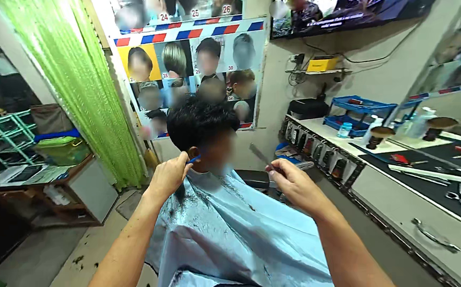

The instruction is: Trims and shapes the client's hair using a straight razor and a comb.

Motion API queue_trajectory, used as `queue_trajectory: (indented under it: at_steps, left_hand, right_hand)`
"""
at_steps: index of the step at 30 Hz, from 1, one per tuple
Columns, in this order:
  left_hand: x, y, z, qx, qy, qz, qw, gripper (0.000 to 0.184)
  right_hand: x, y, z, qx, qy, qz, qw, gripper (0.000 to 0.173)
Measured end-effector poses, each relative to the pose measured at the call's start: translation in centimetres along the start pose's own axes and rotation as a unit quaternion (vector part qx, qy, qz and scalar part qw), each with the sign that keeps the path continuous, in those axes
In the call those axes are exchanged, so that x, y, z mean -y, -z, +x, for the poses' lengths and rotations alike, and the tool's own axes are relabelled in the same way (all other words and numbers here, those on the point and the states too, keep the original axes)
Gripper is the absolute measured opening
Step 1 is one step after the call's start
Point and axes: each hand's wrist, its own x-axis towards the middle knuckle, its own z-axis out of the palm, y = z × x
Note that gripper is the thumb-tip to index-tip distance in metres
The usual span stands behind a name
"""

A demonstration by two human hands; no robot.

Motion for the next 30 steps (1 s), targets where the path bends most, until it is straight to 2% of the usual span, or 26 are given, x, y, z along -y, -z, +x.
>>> queue_trajectory:
  at_steps: [2,4,5,8,11,13,20,24,30]
  left_hand:
    - [-0.4,-0.1,-1.4,0.066,0.027,-0.010,0.997,0.036]
    - [-1.5,-0.2,-2.8,0.094,0.060,-0.033,0.993,0.045]
    - [-2.2,-0.6,-3.5,0.082,0.058,-0.038,0.994,0.045]
    - [-4.2,-2.8,-4.5,-0.010,-0.005,-0.048,0.999,0.024]
    - [-5.6,-5.1,-4.1,-0.090,-0.064,-0.035,0.993,0.030]
    - [-6.5,-5.9,-3.9,-0.111,-0.065,-0.023,0.991,0.034]
    - [-8.2,-7.0,-2.5,-0.115,-0.037,-0.003,0.993,0.044]
    - [-8.3,-7.2,-1.9,-0.105,-0.022,0.012,0.994,0.045]
    - [-8.3,-7.6,-1.7,-0.094,-0.007,0.020,0.995,0.043]
  right_hand:
    - [-0.4,2.0,0.7,0.007,-0.016,0.016,1.000,0.029]
    - [-0.5,3.9,1.6,0.040,-0.003,0.021,0.999,0.032]
    - [-0.6,4.5,2.2,0.055,0.021,0.017,0.998,0.033]
    - [-0.4,4.8,4.3,0.067,0.087,0.009,0.994,0.031]
    - [0.2,3.9,6.4,0.085,0.126,-0.018,0.988,0.027]
    - [0.5,3.0,7.6,0.113,0.131,-0.033,0.984,0.025]
    - [1.0,-0.1,10.4,0.235,0.067,0.004,0.970,0.024]
    - [1.0,-0.8,11.2,0.266,0.030,0.042,0.963,0.024]
    - [0.5,-1.3,12.0,0.276,0.045,0.009,0.960,0.028]
